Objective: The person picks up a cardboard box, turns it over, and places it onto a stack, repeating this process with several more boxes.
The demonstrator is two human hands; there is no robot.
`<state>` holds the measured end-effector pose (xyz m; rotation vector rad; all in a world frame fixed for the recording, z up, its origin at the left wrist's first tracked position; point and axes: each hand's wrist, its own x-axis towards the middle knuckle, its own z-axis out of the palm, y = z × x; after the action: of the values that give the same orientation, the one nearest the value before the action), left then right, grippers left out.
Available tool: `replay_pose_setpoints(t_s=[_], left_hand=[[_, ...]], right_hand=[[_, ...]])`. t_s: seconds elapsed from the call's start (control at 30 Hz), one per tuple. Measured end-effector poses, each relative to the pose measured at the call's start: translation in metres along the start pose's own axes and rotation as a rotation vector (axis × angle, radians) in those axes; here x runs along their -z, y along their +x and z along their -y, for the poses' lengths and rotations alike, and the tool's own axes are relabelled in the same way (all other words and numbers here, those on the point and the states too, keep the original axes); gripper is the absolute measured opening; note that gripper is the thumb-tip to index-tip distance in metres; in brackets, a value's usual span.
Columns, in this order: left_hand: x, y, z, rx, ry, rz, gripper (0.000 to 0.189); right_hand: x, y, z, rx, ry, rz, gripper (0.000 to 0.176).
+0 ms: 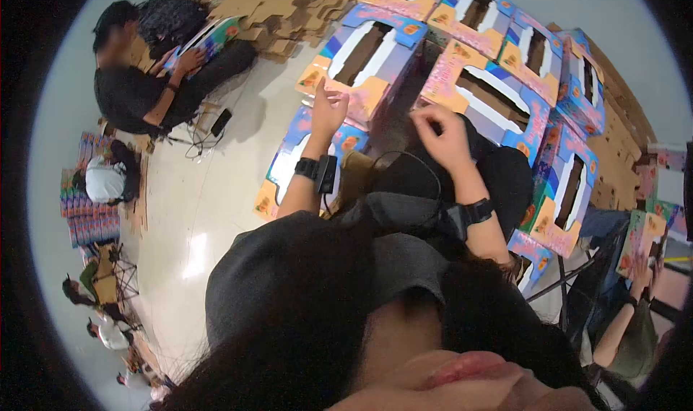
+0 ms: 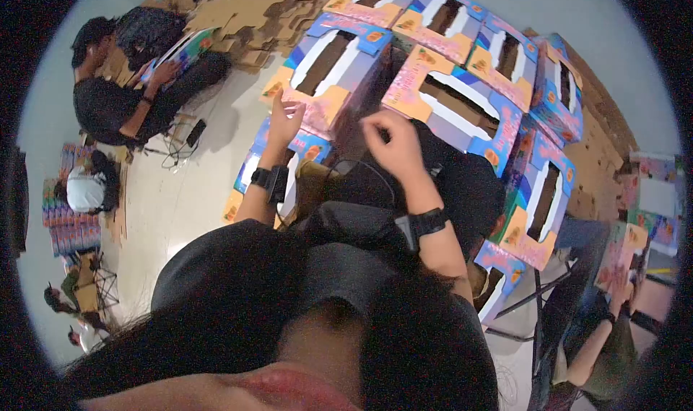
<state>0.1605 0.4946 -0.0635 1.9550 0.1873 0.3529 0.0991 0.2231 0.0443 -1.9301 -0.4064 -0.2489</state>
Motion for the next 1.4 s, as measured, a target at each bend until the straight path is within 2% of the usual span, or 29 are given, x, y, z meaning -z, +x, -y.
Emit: replay_pose_setpoints(t_s=[0.03, 0.1, 0.17, 0.2, 0.23, 0.27, 0.3, 0.33, 0.37, 0.4, 0.43, 0.47, 0.5, 0.53, 0.57, 0.6, 0.63, 0.7, 0.73, 0.83, 0.93, 1.03, 1.23, 1.33, 1.4], left_hand=[[0.001, -0.001, -0.032, 0.014, -0.053, 0.078, 0.067], [-0.014, 0.0, -0.056, -0.011, -0.053, 0.315, 0.069], [-0.036, 0.006, -0.073, -0.042, -0.046, 0.564, 0.07], [-0.048, 0.006, -0.085, -0.001, -0.089, 0.705, 0.07], [-0.06, 0.007, -0.088, -0.006, -0.052, 0.729, 0.069], [-0.076, 0.008, -0.084, -0.013, -0.018, 0.753, 0.069], [-0.097, 0.009, -0.078, -0.024, 0.009, 0.772, 0.069], [-0.123, 0.016, -0.051, -0.037, 0.021, 0.824, 0.074], [-0.143, 0.03, -0.03, -0.055, 0.033, 0.874, 0.078], [-0.15, 0.037, -0.035, -0.034, 0.087, 0.888, 0.09], [-0.156, 0.037, -0.037, -0.004, 0.144, 0.907, 0.102], [-0.16, 0.039, -0.038, 0.06, 0.148, 0.905, 0.105], [-0.166, 0.039, -0.038, 0.135, 0.154, 0.907, 0.108], [-0.168, 0.035, -0.05, 0.267, 0.106, 0.87, 0.11], [-0.168, 0.03, -0.061, 0.407, 0.064, 0.83, 0.112], [-0.175, 0.024, -0.06, 0.542, -0.066, 0.79, 0.106], [-0.183, 0.022, -0.054, 0.496, -0.15, 0.811, 0.102], [-0.201, 0.021, -0.027, 0.407, -0.304, 0.848, 0.094], [-0.214, 0.022, -0.004, 0.401, -0.281, 0.783, 0.078], [-0.227, 0.019, 0.018, 0.567, -0.206, 0.633, 0.075], [-0.221, 0.002, -0.01, 0.498, -0.224, 0.483, 0.074], [-0.222, 0.005, 0.011, 0.574, -0.227, 0.508, 0.074], [-0.216, -0.001, 0.009, 0.543, -0.248, 0.45, 0.075], [-0.217, -0.001, 0.008, 0.503, -0.18, 0.449, 0.077], [-0.216, 0.002, 0.009, 0.47, -0.115, 0.483, 0.08]], right_hand=[[0.017, 0.004, -0.01, -0.071, -0.004, -0.08, 0.011], [0.057, 0.012, -0.028, -0.143, -0.079, -0.189, 0.02], [0.103, 0.012, -0.06, -0.211, -0.419, -0.116, 0.035], [0.126, 0.007, -0.074, -0.371, -0.422, -0.002, 0.051], [0.146, -0.005, -0.119, -0.367, -0.53, 0.017, 0.058], [0.165, -0.011, -0.106, -0.549, -0.547, 0.077, 0.06], [0.185, -0.027, -0.145, -0.585, -0.567, 0.057, 0.062], [0.195, -0.04, -0.126, -0.608, -0.564, -0.018, 0.064], [0.207, -0.065, -0.168, -0.62, -0.68, -0.132, 0.066], [0.216, -0.082, -0.17, -0.704, -0.659, -0.191, 0.072], [0.221, -0.083, -0.139, -0.82, -0.462, -0.159, 0.08], [0.226, -0.108, -0.18, -0.864, -0.507, -0.254, 0.093], [0.228, -0.126, -0.195, -0.845, -0.339, -0.291, 0.091], [0.23, -0.149, -0.227, -0.885, -0.351, -0.301, 0.088], [0.232, -0.154, -0.23, -1.102, -0.218, -0.207, 0.085], [0.228, -0.159, -0.23, -1.137, -0.118, -0.253, 0.084], [0.219, -0.164, -0.23, -1.168, -0.011, -0.299, 0.084], [0.195, -0.138, -0.184, -1.073, 0.23, -0.386, 0.083], [0.188, -0.127, -0.171, -1.017, 0.349, -0.431, 0.082], [0.191, -0.155, -0.251, -1.098, 0.666, -0.396, 0.079], [0.18, -0.15, -0.238, -1.074, 0.635, -0.55, 0.09], [0.18, -0.136, -0.211, -1.006, 0.716, -0.549, 0.089], [0.183, -0.15, -0.235, -1.042, 0.664, -0.505, 0.087], [0.18, -0.14, -0.214, -1.029, 0.672, -0.523, 0.088], [0.178, -0.152, -0.239, -1.003, 0.685, -0.502, 0.087]])
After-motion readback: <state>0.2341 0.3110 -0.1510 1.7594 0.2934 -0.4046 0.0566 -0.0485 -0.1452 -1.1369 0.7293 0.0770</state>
